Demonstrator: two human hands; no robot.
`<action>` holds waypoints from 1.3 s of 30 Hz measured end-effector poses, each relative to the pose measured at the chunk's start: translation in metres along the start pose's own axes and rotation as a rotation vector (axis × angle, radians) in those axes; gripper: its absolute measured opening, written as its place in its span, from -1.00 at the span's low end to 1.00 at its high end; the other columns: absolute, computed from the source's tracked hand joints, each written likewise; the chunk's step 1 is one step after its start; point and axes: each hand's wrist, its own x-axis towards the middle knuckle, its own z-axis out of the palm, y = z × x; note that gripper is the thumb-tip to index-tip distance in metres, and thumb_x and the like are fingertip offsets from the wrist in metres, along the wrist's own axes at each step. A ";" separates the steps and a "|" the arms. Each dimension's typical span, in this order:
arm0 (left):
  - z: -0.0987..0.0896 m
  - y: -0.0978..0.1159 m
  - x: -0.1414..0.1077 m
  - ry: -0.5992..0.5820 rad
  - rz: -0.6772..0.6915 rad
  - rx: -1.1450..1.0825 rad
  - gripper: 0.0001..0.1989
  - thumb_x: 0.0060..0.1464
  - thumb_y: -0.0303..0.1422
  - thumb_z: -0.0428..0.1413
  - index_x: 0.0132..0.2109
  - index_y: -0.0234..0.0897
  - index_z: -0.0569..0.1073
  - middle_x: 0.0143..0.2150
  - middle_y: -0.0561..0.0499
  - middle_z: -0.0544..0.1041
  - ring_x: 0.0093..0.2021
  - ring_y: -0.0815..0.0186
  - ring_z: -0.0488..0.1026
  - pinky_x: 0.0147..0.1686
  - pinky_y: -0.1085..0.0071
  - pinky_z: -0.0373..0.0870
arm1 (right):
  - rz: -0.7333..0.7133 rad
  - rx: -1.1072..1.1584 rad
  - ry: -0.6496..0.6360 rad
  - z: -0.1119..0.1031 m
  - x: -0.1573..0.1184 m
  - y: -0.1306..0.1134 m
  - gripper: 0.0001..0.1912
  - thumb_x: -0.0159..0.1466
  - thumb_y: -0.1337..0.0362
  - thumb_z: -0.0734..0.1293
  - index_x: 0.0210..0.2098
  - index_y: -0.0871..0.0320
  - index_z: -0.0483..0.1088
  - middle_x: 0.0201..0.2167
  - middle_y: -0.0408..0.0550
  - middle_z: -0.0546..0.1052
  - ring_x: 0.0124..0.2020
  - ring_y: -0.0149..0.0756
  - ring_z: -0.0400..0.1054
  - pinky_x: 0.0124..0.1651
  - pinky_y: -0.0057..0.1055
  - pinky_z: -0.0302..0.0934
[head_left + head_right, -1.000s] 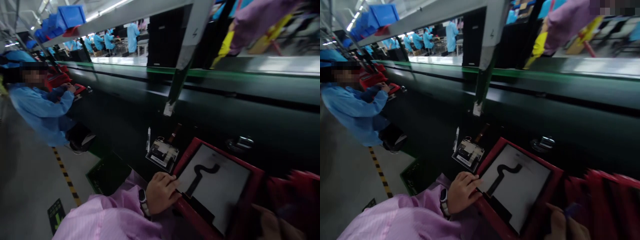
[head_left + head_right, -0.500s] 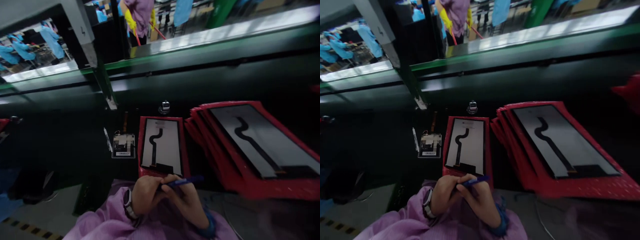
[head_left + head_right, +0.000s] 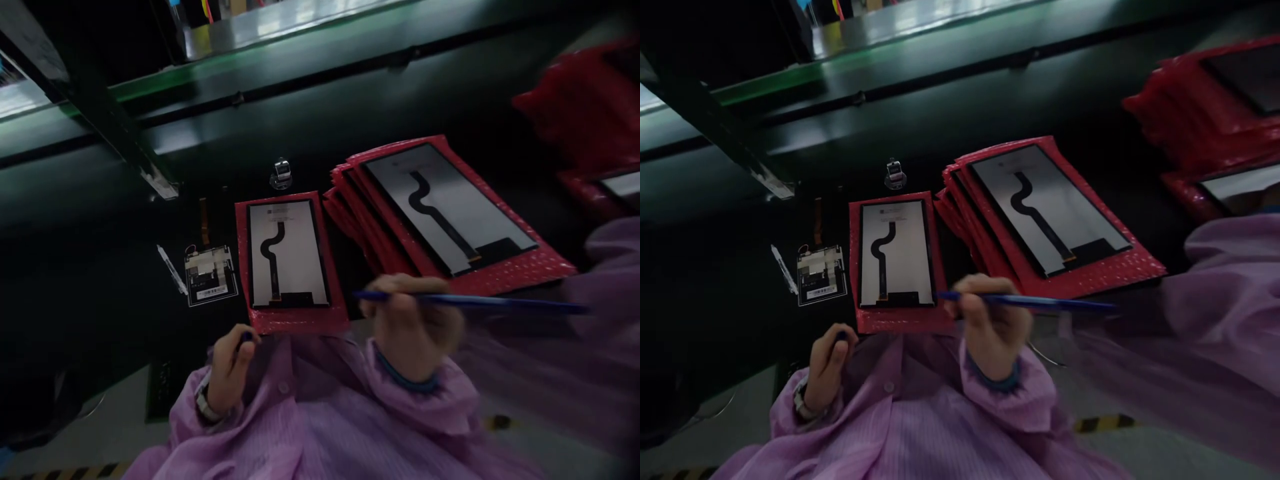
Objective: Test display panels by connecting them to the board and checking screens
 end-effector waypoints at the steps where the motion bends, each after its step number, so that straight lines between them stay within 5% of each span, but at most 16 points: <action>1: -0.001 -0.004 0.007 0.052 0.090 0.098 -0.68 0.44 -0.18 -0.09 -0.18 -0.27 0.43 -0.41 0.07 0.45 -0.44 0.40 0.39 -0.42 0.51 0.30 | 0.028 -0.014 -0.084 0.010 -0.002 0.006 -0.85 0.28 0.17 0.43 -0.30 0.07 0.40 -0.45 -0.20 0.44 -0.52 -0.44 0.33 -0.48 -0.48 0.23; 7: 0.008 -0.026 0.038 0.127 0.330 0.553 -0.80 0.42 -0.31 -0.04 -0.04 -0.30 0.43 -0.26 -0.04 0.59 -0.29 0.30 0.55 -0.25 0.43 0.44 | 0.235 -0.164 -0.237 0.059 -0.019 0.050 -0.77 0.27 0.18 0.40 -0.39 0.13 0.30 -0.53 -0.23 0.38 -0.53 -0.47 0.28 -0.47 -0.54 0.18; 15: 0.013 -0.027 0.036 0.138 0.371 0.651 -0.82 0.43 -0.33 -0.05 -0.04 -0.30 0.40 -0.28 -0.03 0.59 -0.34 0.30 0.54 -0.28 0.41 0.43 | 0.161 -0.386 -0.215 0.060 -0.030 0.057 -0.59 0.33 0.19 0.27 -0.58 0.12 0.06 -0.69 -0.29 0.14 -0.64 -0.53 0.02 -0.54 -0.54 -0.03; 26: 0.014 -0.028 0.038 0.150 0.405 0.662 -0.83 0.42 -0.36 -0.03 -0.05 -0.34 0.41 -0.31 -0.05 0.58 -0.37 0.29 0.52 -0.33 0.39 0.41 | 0.159 -0.359 -0.245 0.061 -0.028 0.059 -0.61 0.30 0.25 0.30 -0.58 0.14 0.08 -0.69 -0.28 0.17 -0.64 -0.53 0.05 -0.53 -0.54 -0.03; 32: 0.012 -0.031 0.040 0.152 0.417 0.624 -0.86 0.40 -0.37 0.00 -0.02 -0.32 0.42 -0.28 -0.06 0.59 -0.31 0.30 0.55 -0.25 0.41 0.46 | 0.223 -0.040 -0.245 0.035 -0.018 0.042 -0.78 0.41 0.14 0.29 -0.30 0.13 0.36 -0.49 -0.18 0.43 -0.52 -0.45 0.32 -0.46 -0.51 0.19; 36: 0.011 -0.037 0.043 0.159 0.439 0.628 -0.85 0.40 -0.35 0.02 -0.02 -0.34 0.43 -0.29 -0.06 0.59 -0.31 0.30 0.56 -0.24 0.42 0.46 | -0.037 -0.054 -0.283 -0.007 0.008 0.012 -0.94 0.34 0.26 0.38 -0.21 0.09 0.46 -0.31 -0.09 0.47 -0.32 -0.38 0.38 -0.30 -0.43 0.26; 39: 0.010 -0.044 0.047 0.175 0.458 0.657 -0.84 0.39 -0.34 0.04 -0.04 -0.33 0.44 -0.27 -0.06 0.60 -0.31 0.30 0.57 -0.24 0.43 0.45 | -0.189 -0.235 -0.075 -0.047 0.039 -0.001 -0.90 0.27 0.23 0.43 -0.28 0.07 0.44 -0.34 -0.12 0.45 -0.30 -0.35 0.36 -0.24 -0.38 0.25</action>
